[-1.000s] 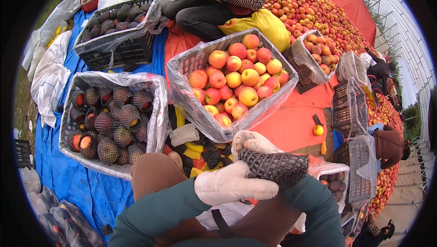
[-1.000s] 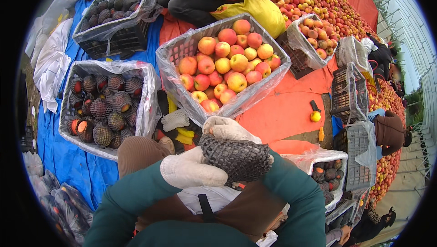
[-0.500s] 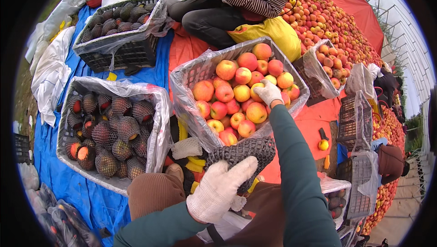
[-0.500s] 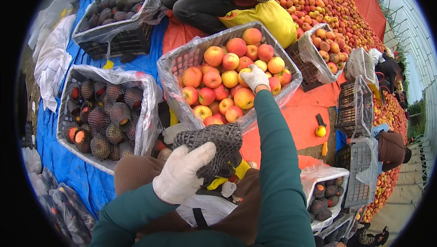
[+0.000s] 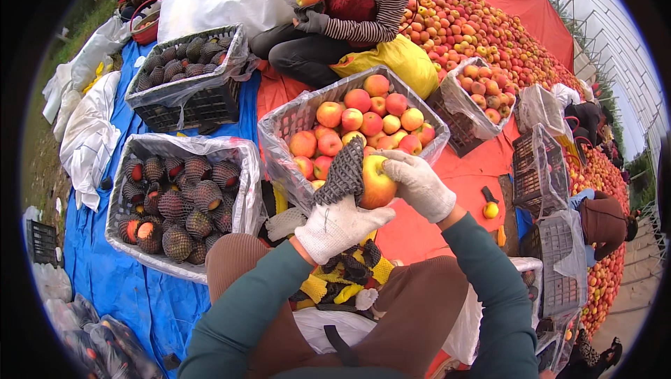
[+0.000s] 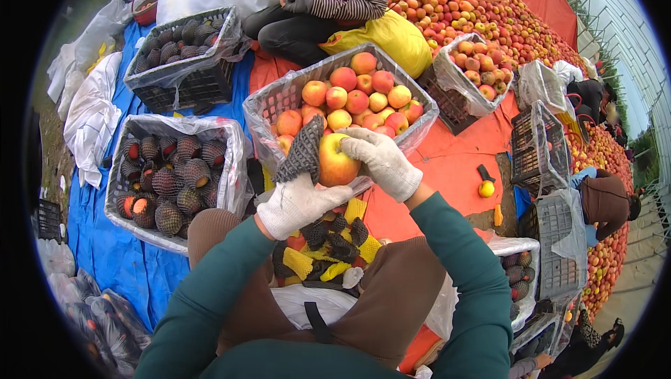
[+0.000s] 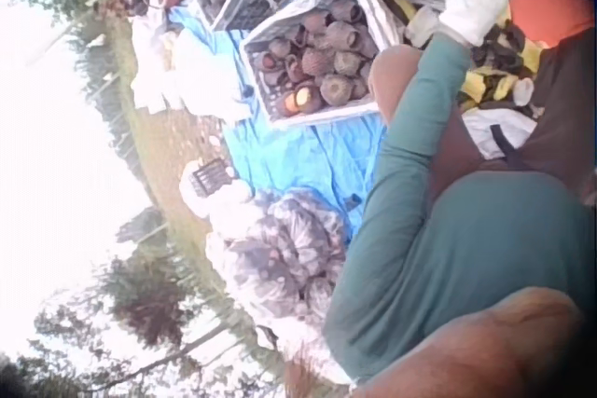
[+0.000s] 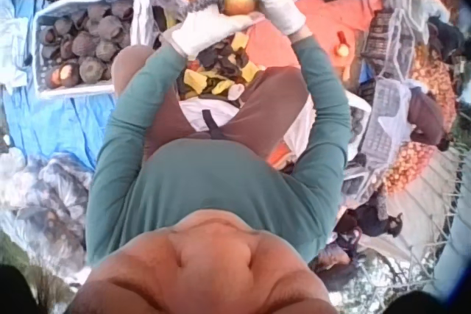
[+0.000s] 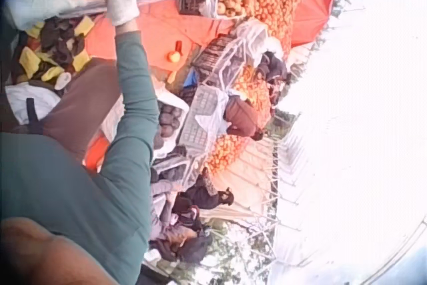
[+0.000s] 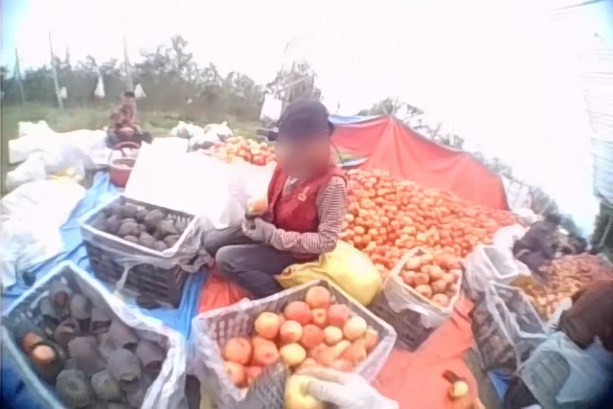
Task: The person picks apples from a crate, places each apple into a protective foam net, and then puts the netted apple into a basket. The person repeats this process continuously.
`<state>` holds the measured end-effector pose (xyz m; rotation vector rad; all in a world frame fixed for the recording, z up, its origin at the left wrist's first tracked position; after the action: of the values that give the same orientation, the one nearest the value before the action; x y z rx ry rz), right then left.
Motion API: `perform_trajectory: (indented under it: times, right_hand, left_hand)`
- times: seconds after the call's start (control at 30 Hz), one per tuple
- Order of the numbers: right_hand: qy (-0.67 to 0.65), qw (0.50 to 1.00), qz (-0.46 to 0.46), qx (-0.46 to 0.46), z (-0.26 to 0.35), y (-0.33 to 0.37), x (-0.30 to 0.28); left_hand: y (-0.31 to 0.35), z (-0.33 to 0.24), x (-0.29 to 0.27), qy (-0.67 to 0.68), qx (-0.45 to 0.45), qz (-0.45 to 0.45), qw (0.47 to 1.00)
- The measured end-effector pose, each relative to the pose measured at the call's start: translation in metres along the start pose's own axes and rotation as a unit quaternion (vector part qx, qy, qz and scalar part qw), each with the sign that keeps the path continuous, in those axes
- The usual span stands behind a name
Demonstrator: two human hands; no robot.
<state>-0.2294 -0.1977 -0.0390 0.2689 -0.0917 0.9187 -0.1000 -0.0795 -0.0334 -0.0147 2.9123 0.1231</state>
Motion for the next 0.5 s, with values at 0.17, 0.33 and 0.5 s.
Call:
perform_trajectory:
  times: [0.17, 0.33, 0.5]
  right_hand:
    - [0.065, 0.995, -0.075, -0.029, -0.013, 0.066, 0.031]
    - [-0.061, 0.985, -0.087, -0.132, -0.021, 0.124, 0.039]
    - [0.095, 0.987, 0.120, -0.048, -0.129, 0.167, 0.072]
  left_hand:
    - [0.033, -0.014, 0.009, -0.094, 0.038, 0.020, 0.995]
    - [0.099, -0.028, 0.023, 0.495, 0.034, 0.131, 0.859]
    - [0.163, -0.034, 0.046, 0.542, -0.045, 0.236, 0.806]
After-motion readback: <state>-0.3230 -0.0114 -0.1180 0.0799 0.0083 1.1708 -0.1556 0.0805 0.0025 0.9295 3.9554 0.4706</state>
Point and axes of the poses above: each hand's wrist, its own y-axis away from the middle knuckle, its own x-axis out of the palm, z = x × y, the point moved 2 cm from there along -y, towards the middle knuckle, and after that the axes turned 3 degrees about z, right-handed, at the moved point
